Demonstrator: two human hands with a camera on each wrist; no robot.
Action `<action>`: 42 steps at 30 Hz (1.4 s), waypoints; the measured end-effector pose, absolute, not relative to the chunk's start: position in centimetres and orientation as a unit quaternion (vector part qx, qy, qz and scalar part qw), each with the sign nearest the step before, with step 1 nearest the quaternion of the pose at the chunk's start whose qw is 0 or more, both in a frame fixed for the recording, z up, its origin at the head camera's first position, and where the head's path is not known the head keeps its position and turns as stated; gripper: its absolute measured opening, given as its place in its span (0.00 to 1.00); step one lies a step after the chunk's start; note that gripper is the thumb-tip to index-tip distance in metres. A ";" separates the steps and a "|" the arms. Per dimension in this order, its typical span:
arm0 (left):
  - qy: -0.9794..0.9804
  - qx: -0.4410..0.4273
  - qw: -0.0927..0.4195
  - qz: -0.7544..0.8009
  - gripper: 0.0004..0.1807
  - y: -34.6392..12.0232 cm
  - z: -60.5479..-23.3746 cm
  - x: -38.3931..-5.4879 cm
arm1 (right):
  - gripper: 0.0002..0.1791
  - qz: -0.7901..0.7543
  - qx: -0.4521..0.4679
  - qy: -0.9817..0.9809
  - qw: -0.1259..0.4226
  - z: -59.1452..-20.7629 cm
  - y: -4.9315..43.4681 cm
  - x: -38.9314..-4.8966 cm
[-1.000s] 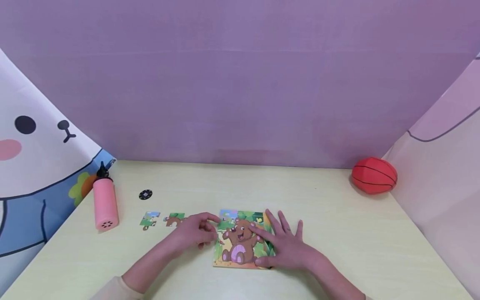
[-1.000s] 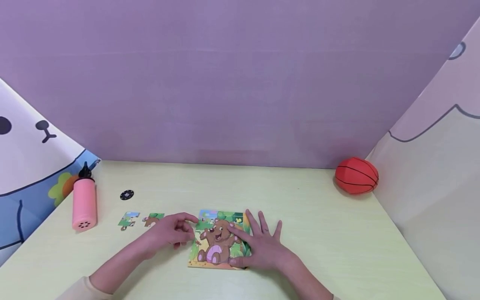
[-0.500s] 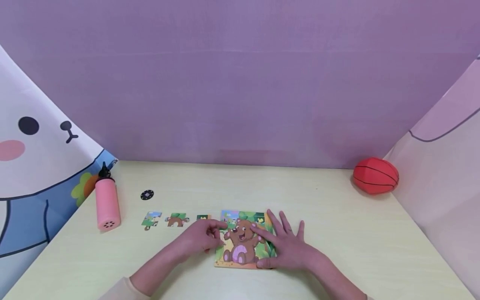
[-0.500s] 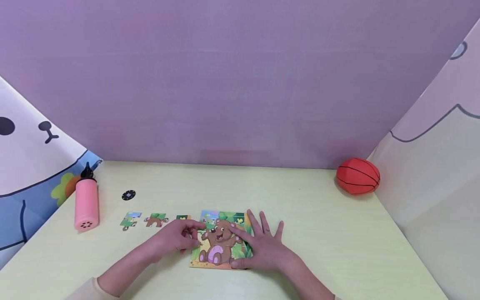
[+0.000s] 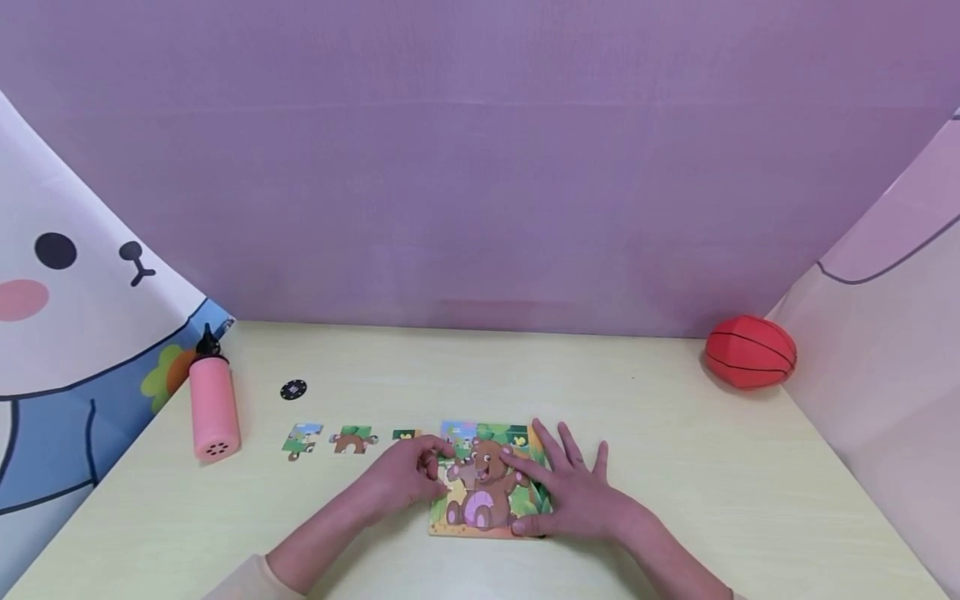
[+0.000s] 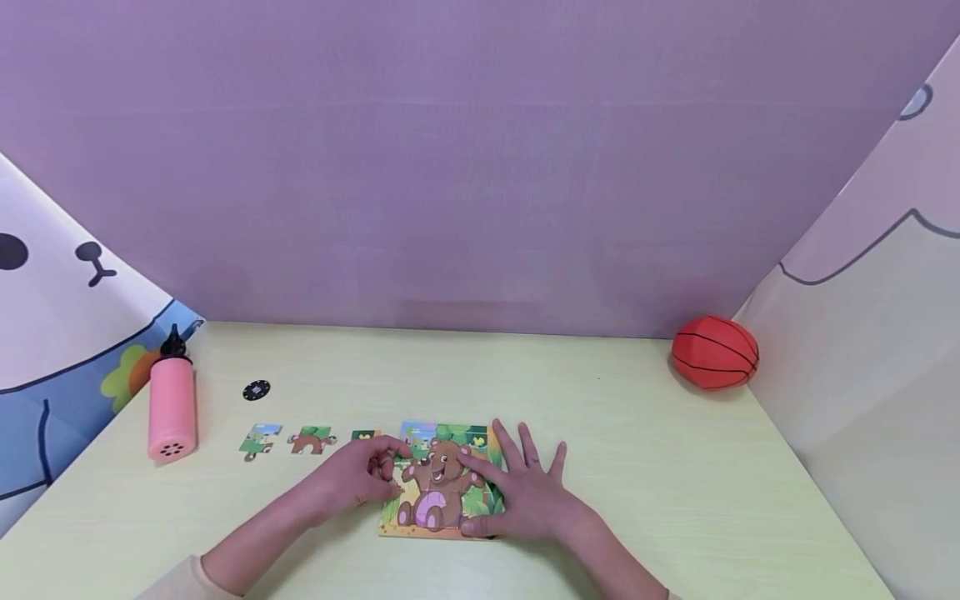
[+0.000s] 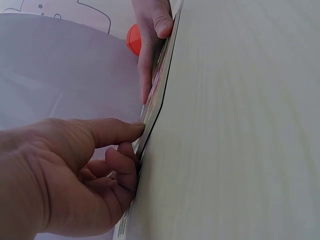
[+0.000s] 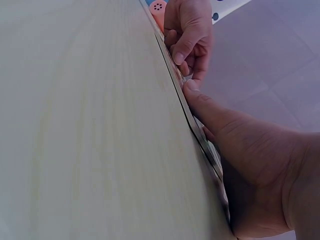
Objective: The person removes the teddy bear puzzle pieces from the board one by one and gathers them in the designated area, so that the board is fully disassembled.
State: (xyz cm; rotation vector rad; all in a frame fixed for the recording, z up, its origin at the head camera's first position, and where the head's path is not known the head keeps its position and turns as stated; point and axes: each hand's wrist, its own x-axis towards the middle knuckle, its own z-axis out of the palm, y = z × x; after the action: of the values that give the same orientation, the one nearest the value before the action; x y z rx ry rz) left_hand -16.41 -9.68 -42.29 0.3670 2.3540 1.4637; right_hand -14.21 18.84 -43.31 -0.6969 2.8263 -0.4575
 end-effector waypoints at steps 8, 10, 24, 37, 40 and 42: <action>0.832 0.128 0.158 0.516 0.25 -9.6 -42.5 -16.5 | 0.48 -0.158 -0.232 0.955 0.098 -43.5 18.8 -14.2; 0.833 0.122 0.153 0.518 0.25 -9.6 -42.5 -16.5 | 0.48 -0.160 -0.232 0.954 0.098 -43.5 18.8 -14.2; 0.792 0.112 0.180 0.573 0.20 -9.7 -42.5 -16.5 | 0.47 -0.160 -0.239 0.953 0.095 -43.3 18.6 -14.2; 0.839 0.165 0.157 0.494 0.23 -9.5 -42.3 -16.3 | 0.47 -0.158 -0.235 0.955 0.092 -43.4 18.8 -14.3; 0.844 0.169 0.151 0.486 0.22 -9.5 -42.4 -16.3 | 0.47 -0.160 -0.235 0.954 0.093 -43.4 18.9 -14.3; 0.847 0.171 0.149 0.481 0.22 -9.4 -42.5 -16.3 | 0.47 -0.160 -0.235 0.954 0.094 -43.4 18.9 -14.3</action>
State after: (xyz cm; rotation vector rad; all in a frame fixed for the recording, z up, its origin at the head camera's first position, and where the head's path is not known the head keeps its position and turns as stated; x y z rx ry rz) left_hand -16.35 -9.43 -42.50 0.4903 2.4347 1.3818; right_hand -14.29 18.88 -43.44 -0.6973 2.8306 -0.4747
